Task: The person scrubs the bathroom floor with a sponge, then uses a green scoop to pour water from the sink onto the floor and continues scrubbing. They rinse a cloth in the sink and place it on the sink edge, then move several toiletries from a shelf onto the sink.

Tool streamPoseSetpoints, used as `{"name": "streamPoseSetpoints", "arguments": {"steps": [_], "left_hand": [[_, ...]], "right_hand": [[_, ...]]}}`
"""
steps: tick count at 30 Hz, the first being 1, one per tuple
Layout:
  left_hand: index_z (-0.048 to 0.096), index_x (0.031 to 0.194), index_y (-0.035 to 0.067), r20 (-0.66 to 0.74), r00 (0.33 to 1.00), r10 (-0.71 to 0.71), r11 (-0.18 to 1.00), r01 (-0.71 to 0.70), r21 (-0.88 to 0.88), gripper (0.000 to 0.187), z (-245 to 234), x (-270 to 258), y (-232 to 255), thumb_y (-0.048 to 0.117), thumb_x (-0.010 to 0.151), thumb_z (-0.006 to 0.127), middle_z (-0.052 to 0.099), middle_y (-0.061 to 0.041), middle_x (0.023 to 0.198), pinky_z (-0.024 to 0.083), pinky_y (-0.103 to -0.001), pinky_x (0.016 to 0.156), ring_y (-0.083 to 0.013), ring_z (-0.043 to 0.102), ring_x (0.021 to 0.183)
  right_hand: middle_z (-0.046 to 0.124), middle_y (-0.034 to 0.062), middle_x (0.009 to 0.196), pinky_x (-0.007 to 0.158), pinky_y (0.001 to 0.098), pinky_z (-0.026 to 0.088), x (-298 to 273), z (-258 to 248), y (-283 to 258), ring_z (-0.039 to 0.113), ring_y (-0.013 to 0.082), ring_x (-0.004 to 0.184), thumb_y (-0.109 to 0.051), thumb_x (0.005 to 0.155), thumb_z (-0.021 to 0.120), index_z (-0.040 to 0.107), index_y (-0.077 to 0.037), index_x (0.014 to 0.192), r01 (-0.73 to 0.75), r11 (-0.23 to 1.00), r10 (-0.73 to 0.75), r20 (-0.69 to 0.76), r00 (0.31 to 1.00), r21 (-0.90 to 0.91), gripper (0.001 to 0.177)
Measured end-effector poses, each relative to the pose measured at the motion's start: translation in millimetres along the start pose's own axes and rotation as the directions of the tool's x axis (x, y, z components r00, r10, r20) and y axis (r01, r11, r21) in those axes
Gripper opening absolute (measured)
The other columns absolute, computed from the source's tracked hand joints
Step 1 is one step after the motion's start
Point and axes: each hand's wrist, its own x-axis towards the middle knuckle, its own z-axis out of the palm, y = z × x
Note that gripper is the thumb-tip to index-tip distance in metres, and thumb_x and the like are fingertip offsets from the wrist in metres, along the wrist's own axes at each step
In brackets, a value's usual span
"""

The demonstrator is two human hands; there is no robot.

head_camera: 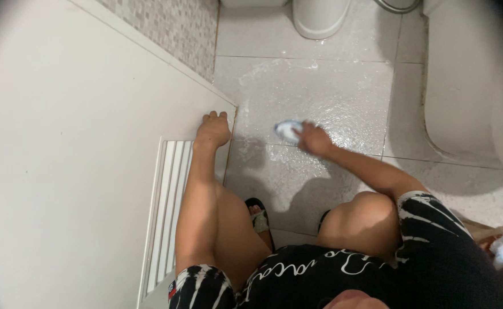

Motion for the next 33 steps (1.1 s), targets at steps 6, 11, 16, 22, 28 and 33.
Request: {"name": "streamPoseSetpoints", "arguments": {"steps": [6,11,16,22,28,33], "left_hand": [[0.050,0.137,-0.001,0.004,0.998,-0.061,0.989,0.061,-0.135,0.045,7,14,-13,0.010,0.094,0.047,0.043,-0.027,0.148,0.039,-0.053,0.113,-0.0456,0.039,0.139],[0.048,0.141,0.000,0.110,0.993,-0.029,0.998,0.034,-0.044,0.052,5,24,-10,0.004,0.090,0.049,0.038,-0.026,0.151,0.037,-0.051,0.116,-0.0459,0.033,0.143],[0.047,0.143,0.003,0.234,0.972,-0.027,0.999,0.020,0.030,0.053,2,25,-9,0.004,0.091,0.048,0.035,-0.022,0.155,0.038,-0.055,0.114,-0.0420,0.030,0.146],[0.055,0.137,0.000,0.117,0.990,0.073,0.976,-0.095,0.197,0.047,25,23,-12,0.008,0.091,0.052,0.047,-0.023,0.147,0.040,-0.045,0.113,-0.0392,0.041,0.137],[0.063,0.130,0.003,-0.048,0.993,0.107,0.949,-0.088,0.303,0.037,43,14,-13,0.017,0.098,0.050,0.055,-0.018,0.138,0.042,-0.042,0.107,-0.0336,0.048,0.128],[0.063,0.127,0.002,-0.116,0.992,-0.055,0.959,0.085,0.270,0.040,49,24,9,0.023,0.095,0.052,0.053,-0.017,0.136,0.043,-0.051,0.098,-0.0350,0.046,0.124]], "right_hand": [[0.047,0.0273,0.135,0.083,0.0529,0.054,72,-54,97,0.055,0.0421,0.113,-0.036,0.092,0.066,0.045,-0.015,0.150,-0.388,0.922,0.382,-0.170,0.909,-0.006,0.065],[0.048,0.0254,0.137,0.086,0.0525,0.055,104,-43,35,0.055,0.0405,0.118,-0.033,0.093,0.066,0.045,-0.013,0.152,-0.340,0.940,0.342,-0.157,0.927,0.035,0.066],[0.046,0.0254,0.138,0.087,0.0492,0.057,104,-17,-80,0.056,0.0380,0.115,-0.029,0.091,0.068,0.040,-0.011,0.152,-0.082,0.994,0.080,0.039,0.996,0.065,0.069],[0.046,0.0283,0.137,0.084,0.0476,0.058,98,-14,-74,0.058,0.0384,0.112,-0.034,0.100,0.059,0.037,-0.011,0.157,-0.114,0.991,0.111,0.049,0.993,0.071,0.065],[0.042,0.0327,0.144,0.089,0.0543,0.054,54,-18,78,0.050,0.0474,0.126,-0.045,0.094,0.069,0.039,-0.009,0.157,-0.541,0.835,0.549,-0.238,0.801,0.103,0.079],[0.038,0.0340,0.152,0.093,0.0578,0.052,-46,-3,139,0.049,0.0490,0.130,-0.041,0.097,0.071,0.038,-0.011,0.161,-0.780,0.607,0.783,-0.282,0.555,0.152,0.078]]}}
